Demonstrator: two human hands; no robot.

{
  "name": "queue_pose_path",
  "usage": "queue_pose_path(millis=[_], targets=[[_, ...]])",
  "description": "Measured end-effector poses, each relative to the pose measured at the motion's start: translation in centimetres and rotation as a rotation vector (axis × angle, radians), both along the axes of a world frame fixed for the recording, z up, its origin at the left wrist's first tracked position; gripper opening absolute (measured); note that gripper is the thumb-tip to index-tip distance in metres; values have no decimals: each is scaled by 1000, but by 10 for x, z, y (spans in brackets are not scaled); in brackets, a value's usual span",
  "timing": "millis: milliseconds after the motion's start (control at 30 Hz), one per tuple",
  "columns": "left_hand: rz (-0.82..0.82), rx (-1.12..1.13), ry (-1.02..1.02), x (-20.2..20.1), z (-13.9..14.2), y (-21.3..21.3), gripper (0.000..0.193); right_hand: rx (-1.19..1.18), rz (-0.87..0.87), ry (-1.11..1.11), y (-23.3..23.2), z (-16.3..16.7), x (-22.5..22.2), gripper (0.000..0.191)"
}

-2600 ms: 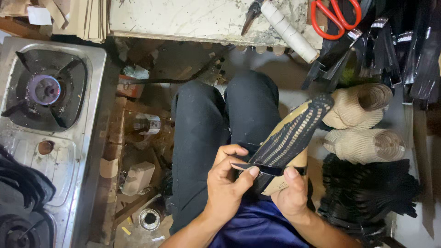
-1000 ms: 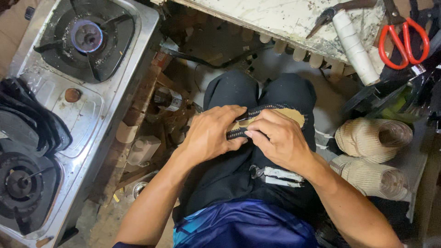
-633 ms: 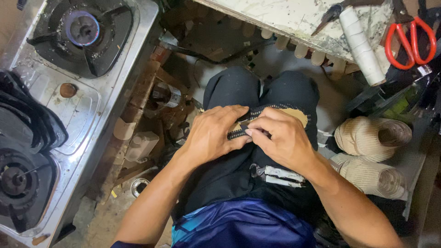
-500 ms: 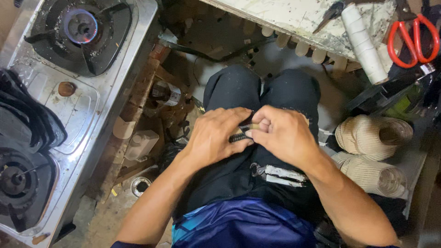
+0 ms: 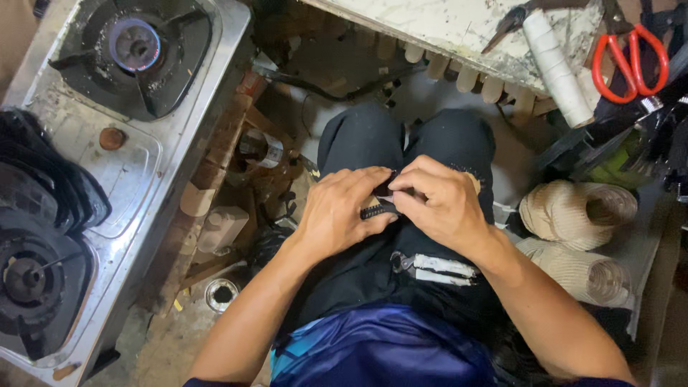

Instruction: The person sits on the floor with a shoe upper on their lap, trims the edge of the sole with a small knife, presses the sole against the upper, and taps and presses the sole edge with a hammer to secure it. They then hold up the finished shoe and begin trimming the sole of another shoe.

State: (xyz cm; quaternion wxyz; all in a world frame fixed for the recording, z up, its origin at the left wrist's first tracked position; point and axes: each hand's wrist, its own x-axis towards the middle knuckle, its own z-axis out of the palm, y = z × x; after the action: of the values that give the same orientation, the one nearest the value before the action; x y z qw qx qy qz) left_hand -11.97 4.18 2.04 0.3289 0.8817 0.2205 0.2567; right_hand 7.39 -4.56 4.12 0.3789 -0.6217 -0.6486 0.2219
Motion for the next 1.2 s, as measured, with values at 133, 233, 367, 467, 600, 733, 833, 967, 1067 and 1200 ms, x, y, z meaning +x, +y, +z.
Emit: queue_pose_path(millis=[133,233,367,467,600,733,833,967,1067,1200], targets=[[6,-15,19,2,-2,0,65,61,13,99,0,-13,0,12],[-2,-3,1,3,-3,4,63,113,53,177,0,-20,4,12],[-48,-43,-5,1,-2,9,58,114,97,146,0,-20,7,11],[-84,-61,36,3,-1,11,53,55,116,9,1,-12,6,10],[-105,10,-12,4,-1,10,51,46,191,-85,-2,7,7,16],[-112,43,-25,1,-4,12,51,-5,88,42,-18,25,32,17],[-105,29,-10,-3,-4,11,50,-1,-122,-91,-36,32,76,15],[-105,38,-46,-4,1,9,52,-19,-499,-158,-60,31,154,18],[-118,12,-53,-2,5,8,52,29,-614,-396,-71,28,212,15],[-111,9,-23,3,8,5,51,18,-666,-608,-74,22,257,19]])
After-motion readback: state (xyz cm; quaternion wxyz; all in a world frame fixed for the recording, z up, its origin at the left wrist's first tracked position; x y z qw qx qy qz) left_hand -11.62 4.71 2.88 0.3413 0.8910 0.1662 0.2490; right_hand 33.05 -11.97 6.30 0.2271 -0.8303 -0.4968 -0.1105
